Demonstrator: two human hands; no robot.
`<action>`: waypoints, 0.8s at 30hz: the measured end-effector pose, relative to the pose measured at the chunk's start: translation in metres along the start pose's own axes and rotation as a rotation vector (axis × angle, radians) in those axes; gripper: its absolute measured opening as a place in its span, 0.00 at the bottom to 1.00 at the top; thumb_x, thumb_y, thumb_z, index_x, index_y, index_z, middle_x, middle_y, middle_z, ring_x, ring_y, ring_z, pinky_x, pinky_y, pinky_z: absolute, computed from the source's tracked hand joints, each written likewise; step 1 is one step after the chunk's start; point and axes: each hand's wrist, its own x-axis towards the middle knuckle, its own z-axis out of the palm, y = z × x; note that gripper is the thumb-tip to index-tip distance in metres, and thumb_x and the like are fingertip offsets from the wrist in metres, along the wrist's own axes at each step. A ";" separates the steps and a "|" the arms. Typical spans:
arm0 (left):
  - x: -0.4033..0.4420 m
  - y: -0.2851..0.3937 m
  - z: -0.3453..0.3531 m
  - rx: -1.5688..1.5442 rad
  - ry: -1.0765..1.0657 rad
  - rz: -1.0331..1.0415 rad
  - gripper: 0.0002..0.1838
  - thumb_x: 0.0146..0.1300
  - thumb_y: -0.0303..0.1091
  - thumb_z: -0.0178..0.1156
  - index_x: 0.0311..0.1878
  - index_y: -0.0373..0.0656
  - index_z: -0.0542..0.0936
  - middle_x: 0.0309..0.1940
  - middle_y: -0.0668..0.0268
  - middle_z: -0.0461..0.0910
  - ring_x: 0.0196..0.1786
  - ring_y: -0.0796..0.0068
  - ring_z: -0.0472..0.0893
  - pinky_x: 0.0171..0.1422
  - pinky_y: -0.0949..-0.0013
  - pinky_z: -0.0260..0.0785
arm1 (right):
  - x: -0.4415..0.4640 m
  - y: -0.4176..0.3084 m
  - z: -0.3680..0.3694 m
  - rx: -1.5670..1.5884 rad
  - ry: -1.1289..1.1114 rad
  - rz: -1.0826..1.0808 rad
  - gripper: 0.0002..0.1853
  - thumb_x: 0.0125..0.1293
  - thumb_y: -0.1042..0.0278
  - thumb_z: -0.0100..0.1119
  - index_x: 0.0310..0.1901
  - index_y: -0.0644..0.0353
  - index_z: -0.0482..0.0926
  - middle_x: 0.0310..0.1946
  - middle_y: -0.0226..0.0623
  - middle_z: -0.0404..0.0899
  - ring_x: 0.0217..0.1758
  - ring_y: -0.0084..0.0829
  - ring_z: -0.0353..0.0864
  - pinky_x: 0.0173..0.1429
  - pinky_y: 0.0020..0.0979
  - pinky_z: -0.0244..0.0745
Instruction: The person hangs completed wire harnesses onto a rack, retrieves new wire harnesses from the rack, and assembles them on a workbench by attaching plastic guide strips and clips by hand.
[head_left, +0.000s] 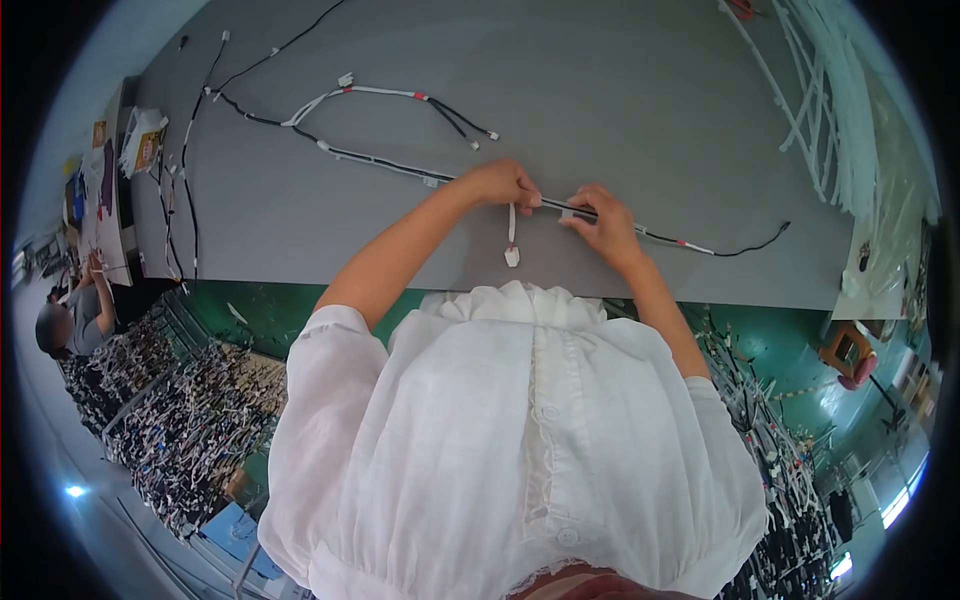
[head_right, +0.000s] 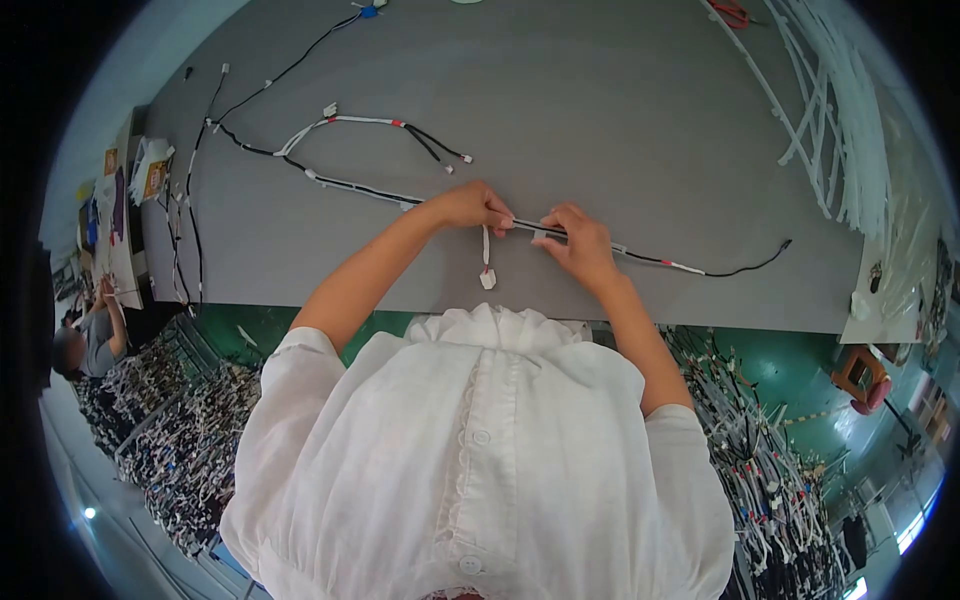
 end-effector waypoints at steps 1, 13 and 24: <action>-0.001 0.001 -0.001 -0.035 -0.005 -0.007 0.13 0.56 0.36 0.65 0.41 0.39 0.84 0.30 0.66 0.85 0.36 0.78 0.81 0.48 0.73 0.69 | 0.001 -0.001 -0.002 -0.012 -0.014 -0.004 0.16 0.45 0.69 0.72 0.35 0.60 0.76 0.38 0.36 0.78 0.38 0.39 0.80 0.41 0.33 0.75; -0.011 0.003 0.028 0.231 0.345 0.054 0.12 0.49 0.39 0.68 0.37 0.48 0.87 0.27 0.66 0.84 0.32 0.73 0.82 0.39 0.71 0.70 | 0.018 0.010 -0.014 0.562 -0.375 0.625 0.10 0.57 0.63 0.67 0.34 0.60 0.79 0.28 0.32 0.81 0.27 0.19 0.77 0.31 0.21 0.69; -0.029 0.002 0.032 0.422 0.548 0.325 0.13 0.52 0.43 0.66 0.40 0.50 0.86 0.34 0.62 0.84 0.47 0.59 0.79 0.52 0.62 0.68 | 0.018 0.014 -0.014 0.414 -0.408 0.479 0.11 0.57 0.64 0.66 0.37 0.62 0.80 0.31 0.34 0.82 0.31 0.24 0.77 0.37 0.24 0.71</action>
